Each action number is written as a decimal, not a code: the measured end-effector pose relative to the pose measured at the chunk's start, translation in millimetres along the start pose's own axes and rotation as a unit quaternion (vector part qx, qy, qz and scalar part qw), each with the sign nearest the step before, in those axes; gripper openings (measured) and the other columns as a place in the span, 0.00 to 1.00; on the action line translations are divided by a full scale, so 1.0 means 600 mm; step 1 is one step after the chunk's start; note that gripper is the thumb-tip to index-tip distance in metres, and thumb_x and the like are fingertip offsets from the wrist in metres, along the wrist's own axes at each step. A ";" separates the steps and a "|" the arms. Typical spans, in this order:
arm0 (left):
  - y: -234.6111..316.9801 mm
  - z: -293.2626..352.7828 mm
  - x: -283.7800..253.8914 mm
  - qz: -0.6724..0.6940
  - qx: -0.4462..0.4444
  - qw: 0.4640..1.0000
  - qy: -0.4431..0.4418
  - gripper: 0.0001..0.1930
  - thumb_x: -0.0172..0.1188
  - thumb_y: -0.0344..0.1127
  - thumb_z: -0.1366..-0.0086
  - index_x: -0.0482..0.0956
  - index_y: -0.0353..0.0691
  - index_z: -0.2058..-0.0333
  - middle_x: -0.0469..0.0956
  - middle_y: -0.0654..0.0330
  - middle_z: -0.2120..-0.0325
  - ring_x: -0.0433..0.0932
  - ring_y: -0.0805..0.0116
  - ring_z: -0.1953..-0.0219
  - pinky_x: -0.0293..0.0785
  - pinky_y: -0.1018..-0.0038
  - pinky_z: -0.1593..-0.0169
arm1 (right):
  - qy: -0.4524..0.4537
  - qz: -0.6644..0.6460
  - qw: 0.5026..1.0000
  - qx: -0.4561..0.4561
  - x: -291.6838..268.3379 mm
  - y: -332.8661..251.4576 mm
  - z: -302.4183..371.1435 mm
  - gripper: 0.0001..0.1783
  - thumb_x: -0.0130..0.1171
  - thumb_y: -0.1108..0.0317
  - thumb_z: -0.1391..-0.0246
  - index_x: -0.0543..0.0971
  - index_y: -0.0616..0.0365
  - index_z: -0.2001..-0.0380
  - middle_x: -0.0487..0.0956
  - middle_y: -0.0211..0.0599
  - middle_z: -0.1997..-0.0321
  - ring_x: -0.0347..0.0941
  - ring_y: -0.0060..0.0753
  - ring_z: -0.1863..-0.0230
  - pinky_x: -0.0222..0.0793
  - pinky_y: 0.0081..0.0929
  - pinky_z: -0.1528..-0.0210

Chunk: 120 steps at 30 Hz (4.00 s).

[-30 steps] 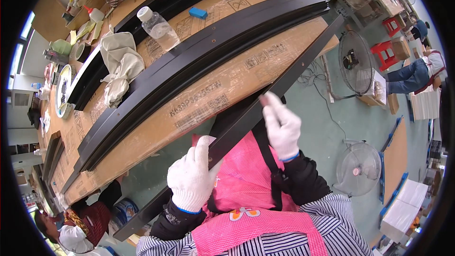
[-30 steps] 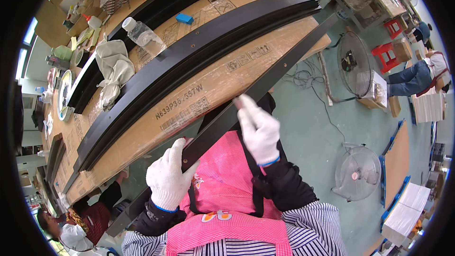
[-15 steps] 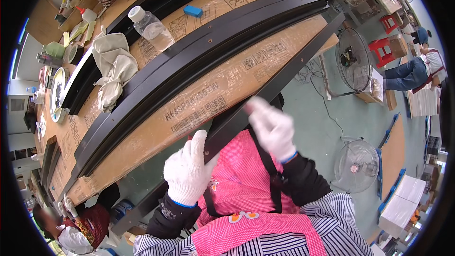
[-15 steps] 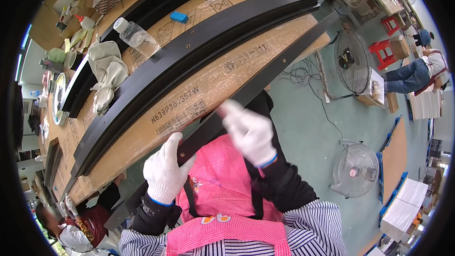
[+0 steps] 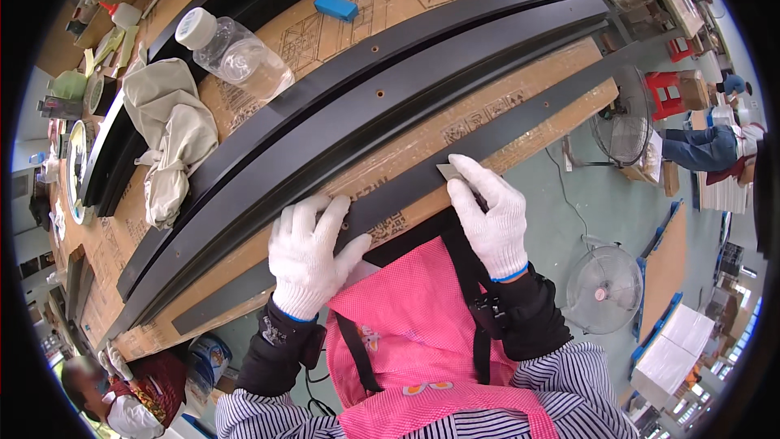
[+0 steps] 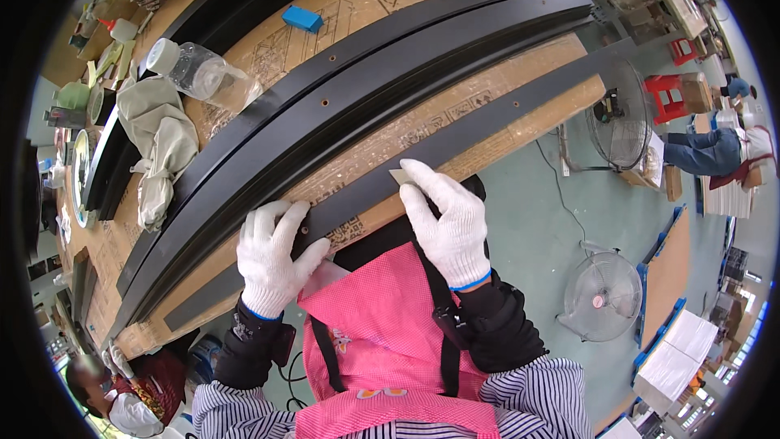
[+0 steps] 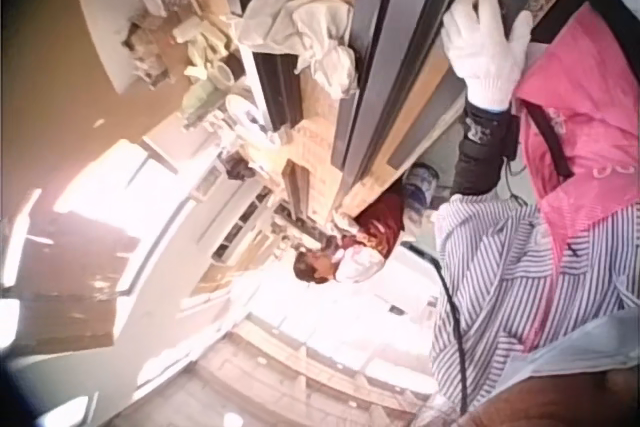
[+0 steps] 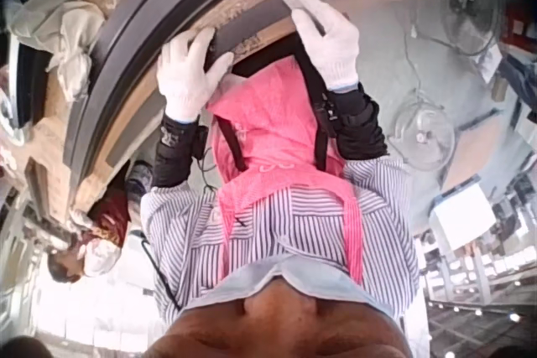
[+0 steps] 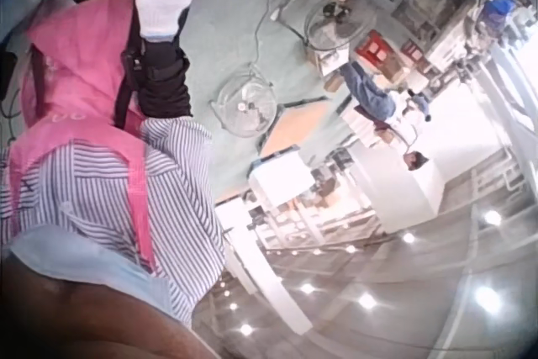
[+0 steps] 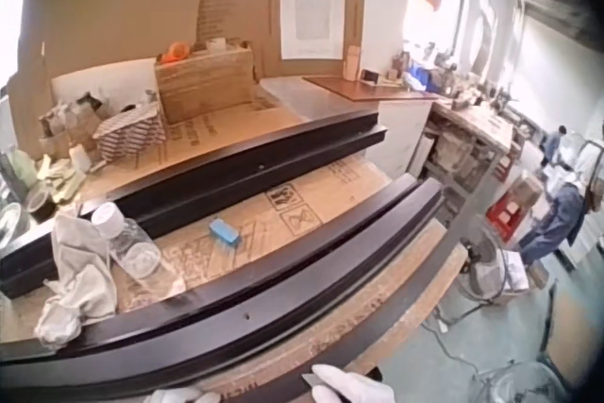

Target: Cleaning and polishing black furniture components using an eraser block and a cloth.

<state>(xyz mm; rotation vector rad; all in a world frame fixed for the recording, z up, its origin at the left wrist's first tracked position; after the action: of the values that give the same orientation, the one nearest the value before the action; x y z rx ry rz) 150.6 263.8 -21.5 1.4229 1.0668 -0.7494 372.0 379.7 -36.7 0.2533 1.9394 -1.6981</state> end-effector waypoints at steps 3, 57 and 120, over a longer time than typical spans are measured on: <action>-0.008 0.002 0.003 0.019 -0.017 1.000 -0.010 0.28 0.78 0.40 0.53 0.85 0.44 0.51 0.79 0.57 0.58 0.78 0.53 0.56 0.78 0.58 0.53 | 0.004 0.057 0.997 -0.056 0.011 -0.008 -0.008 0.15 0.68 0.72 0.40 0.86 0.55 0.50 0.85 0.43 0.64 0.84 0.45 0.65 0.78 0.34 0.61; -0.015 0.018 0.021 -0.057 0.000 0.998 -0.001 0.31 0.80 0.54 0.51 0.85 0.51 0.48 0.74 0.65 0.60 0.76 0.66 0.58 0.71 0.64 0.53 | -0.100 0.161 0.976 -0.107 0.048 -0.037 0.013 0.20 0.73 0.74 0.50 0.88 0.52 0.51 0.71 0.30 0.80 0.70 0.33 0.81 0.68 0.31 0.75; -0.016 0.009 0.020 -0.009 -0.019 1.000 0.022 0.29 0.79 0.43 0.59 0.86 0.46 0.54 0.76 0.63 0.63 0.76 0.60 0.63 0.73 0.62 0.58 | -0.184 0.155 0.962 -0.131 0.067 -0.046 0.003 0.21 0.74 0.72 0.52 0.88 0.47 0.52 0.74 0.28 0.78 0.72 0.32 0.79 0.70 0.31 0.73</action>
<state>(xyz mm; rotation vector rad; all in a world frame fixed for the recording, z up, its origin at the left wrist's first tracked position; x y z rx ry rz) 147.0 260.1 -37.2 1.4062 1.1233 -0.7094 325.8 364.2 -33.3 0.1216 1.7154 -1.1758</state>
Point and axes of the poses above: each hand's wrist, its own z-axis away from the middle knuckle, its own x-axis out of the palm, y = z × x, the point moved 6 cm from there along -z, towards the middle knuckle
